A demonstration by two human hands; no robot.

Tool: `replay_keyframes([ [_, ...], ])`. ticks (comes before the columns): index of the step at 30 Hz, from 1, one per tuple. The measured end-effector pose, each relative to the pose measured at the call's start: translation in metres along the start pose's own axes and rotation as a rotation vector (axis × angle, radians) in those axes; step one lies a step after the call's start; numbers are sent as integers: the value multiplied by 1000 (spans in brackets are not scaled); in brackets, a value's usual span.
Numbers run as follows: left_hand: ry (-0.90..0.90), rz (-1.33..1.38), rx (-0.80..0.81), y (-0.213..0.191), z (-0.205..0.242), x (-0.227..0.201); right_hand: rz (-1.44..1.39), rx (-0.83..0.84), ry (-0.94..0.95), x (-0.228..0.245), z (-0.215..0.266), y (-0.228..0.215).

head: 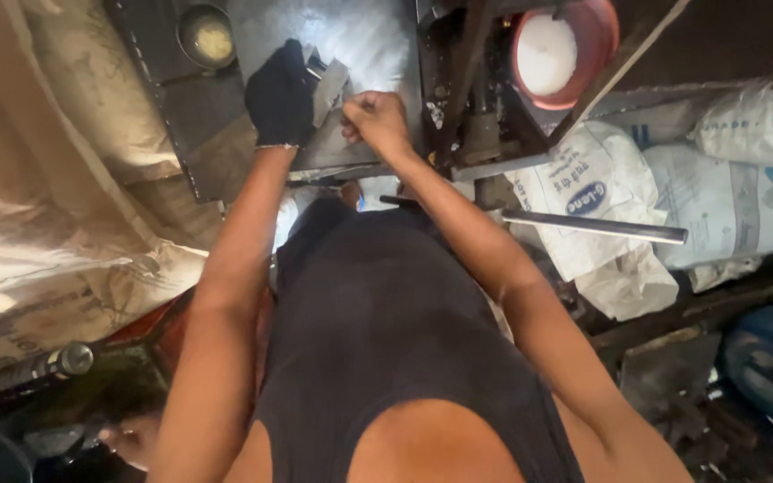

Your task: The person operates a manual machine by repeatedly turning a crank handle with both hands. They periodically use a metal scraper to clear white granular material from a metal tray and feed it into the machine. The person also uses a red bowl to collect or transfer material during the process.

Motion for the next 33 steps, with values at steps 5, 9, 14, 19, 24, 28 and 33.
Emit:
replay_keyframes([
  [5, 26, 93, -178, 14, 8, 13, 4, -21, -12, -26, 0, -29],
  [9, -133, 408, -56, 49, 20, 51, -104, -91, 88, -48, 14, -44],
  [14, -369, 1004, -132, 64, 65, 84, -197, -148, 164, -32, 37, -56],
  [19, -350, 531, -33, 36, 97, 73, -151, -81, -25, 55, 8, -17],
  [24, -202, 471, 51, 9, 88, 36, 206, 264, -539, 171, -41, 73],
  [28, -195, 228, -27, -23, 73, 19, 1141, 509, -1015, 173, 3, 118],
  [33, -256, 224, -96, -35, 59, 12, 1599, 566, -1054, 128, 31, 121],
])
Point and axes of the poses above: each hand's wrist, its own z-axis away from the middle knuckle, its own y-axis out of the palm, x = y × z, the point moved 7 cm from there along -z, towards the middle knuckle, and after that the axes turned 13 degrees about -z, right-handed, at the moved point
